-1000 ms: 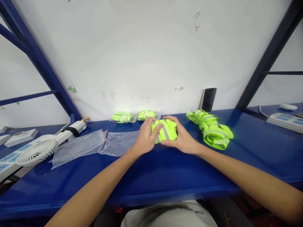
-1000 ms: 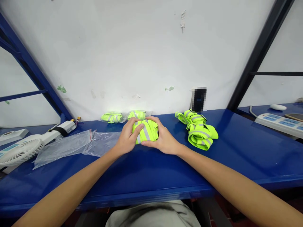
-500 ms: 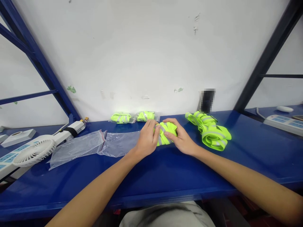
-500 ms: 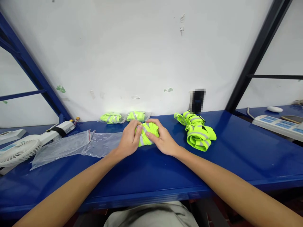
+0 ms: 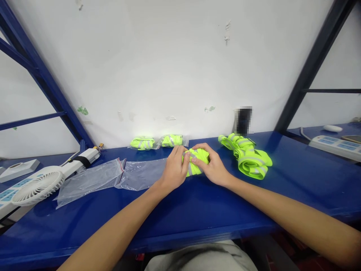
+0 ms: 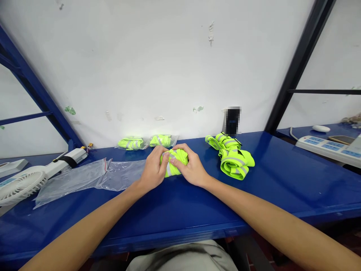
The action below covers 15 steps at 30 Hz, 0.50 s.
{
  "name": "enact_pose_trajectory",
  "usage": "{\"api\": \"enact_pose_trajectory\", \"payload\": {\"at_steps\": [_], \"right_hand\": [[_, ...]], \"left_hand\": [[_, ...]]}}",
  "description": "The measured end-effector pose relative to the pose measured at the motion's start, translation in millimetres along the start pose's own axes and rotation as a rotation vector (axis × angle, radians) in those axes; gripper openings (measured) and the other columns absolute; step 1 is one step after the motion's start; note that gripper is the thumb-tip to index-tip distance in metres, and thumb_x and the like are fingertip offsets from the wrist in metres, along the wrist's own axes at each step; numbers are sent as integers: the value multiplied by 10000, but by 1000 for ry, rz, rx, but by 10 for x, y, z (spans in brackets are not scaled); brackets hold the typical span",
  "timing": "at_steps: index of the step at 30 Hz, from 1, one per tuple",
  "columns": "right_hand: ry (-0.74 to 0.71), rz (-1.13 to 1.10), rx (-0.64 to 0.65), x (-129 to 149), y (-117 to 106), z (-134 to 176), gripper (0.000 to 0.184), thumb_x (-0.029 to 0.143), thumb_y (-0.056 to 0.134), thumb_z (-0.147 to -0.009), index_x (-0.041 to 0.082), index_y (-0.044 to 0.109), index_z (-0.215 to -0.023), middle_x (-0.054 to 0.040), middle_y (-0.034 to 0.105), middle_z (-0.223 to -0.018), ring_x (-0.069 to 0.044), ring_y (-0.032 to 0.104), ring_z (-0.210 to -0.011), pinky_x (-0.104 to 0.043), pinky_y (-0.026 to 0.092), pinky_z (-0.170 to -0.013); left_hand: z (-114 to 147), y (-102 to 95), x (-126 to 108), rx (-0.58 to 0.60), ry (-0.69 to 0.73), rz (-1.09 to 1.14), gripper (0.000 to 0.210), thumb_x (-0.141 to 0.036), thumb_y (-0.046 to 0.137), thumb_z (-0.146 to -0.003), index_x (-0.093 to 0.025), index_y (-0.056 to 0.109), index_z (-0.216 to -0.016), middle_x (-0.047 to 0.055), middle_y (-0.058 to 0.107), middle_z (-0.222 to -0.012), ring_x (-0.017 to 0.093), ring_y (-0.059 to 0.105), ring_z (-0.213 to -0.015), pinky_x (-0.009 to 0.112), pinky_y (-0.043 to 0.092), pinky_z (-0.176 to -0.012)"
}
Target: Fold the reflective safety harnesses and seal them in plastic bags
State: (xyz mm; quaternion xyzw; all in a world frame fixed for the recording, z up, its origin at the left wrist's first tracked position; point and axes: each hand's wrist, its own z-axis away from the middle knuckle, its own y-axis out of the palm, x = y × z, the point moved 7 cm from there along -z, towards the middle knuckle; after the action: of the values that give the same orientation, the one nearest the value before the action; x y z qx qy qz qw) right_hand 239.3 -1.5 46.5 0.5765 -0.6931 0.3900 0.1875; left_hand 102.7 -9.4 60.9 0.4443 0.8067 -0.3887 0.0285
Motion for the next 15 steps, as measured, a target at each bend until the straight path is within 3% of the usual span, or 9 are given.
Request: {"api": "enact_pose_trajectory", "payload": {"at_steps": [5,10,12,15], "right_hand": [[10,-31,-5,6,-3,-22,297,394,651,-856,220,589,-1089,-39,639,-1043,-212,591,-920,-348,487,-853],[205,-178,75,-164,54,-47,737,391,762,-739,243,435,-1383,-53,666,-1059,-224,636,-901,-359,531,-793],[299,-282,136,-246,125,-34,675,399,772,-719,217,508,-1313,-44,681,-996,-219,644,-870,-356,536,-780],[342,-362,172,-277,192,-19,413,411,772,-709,171,621,-1009,-19,670,-871,-192,623,-778,-325,522,-728]], "left_hand": [[0,-22,4,11,14,-11,244,-313,336,-1027,-184,528,-950,54,565,-912,188,546,-868,330,441,-814],[48,-25,44,33,30,-69,259,-336,334,-1025,-183,539,-983,60,555,-925,194,554,-874,329,460,-806],[64,-35,42,23,48,-83,259,-346,344,-1021,-183,543,-998,63,555,-928,198,561,-886,330,466,-811],[39,-60,3,47,71,-110,278,-355,339,-1018,-181,555,-1017,74,571,-942,203,574,-880,339,471,-816]]}}
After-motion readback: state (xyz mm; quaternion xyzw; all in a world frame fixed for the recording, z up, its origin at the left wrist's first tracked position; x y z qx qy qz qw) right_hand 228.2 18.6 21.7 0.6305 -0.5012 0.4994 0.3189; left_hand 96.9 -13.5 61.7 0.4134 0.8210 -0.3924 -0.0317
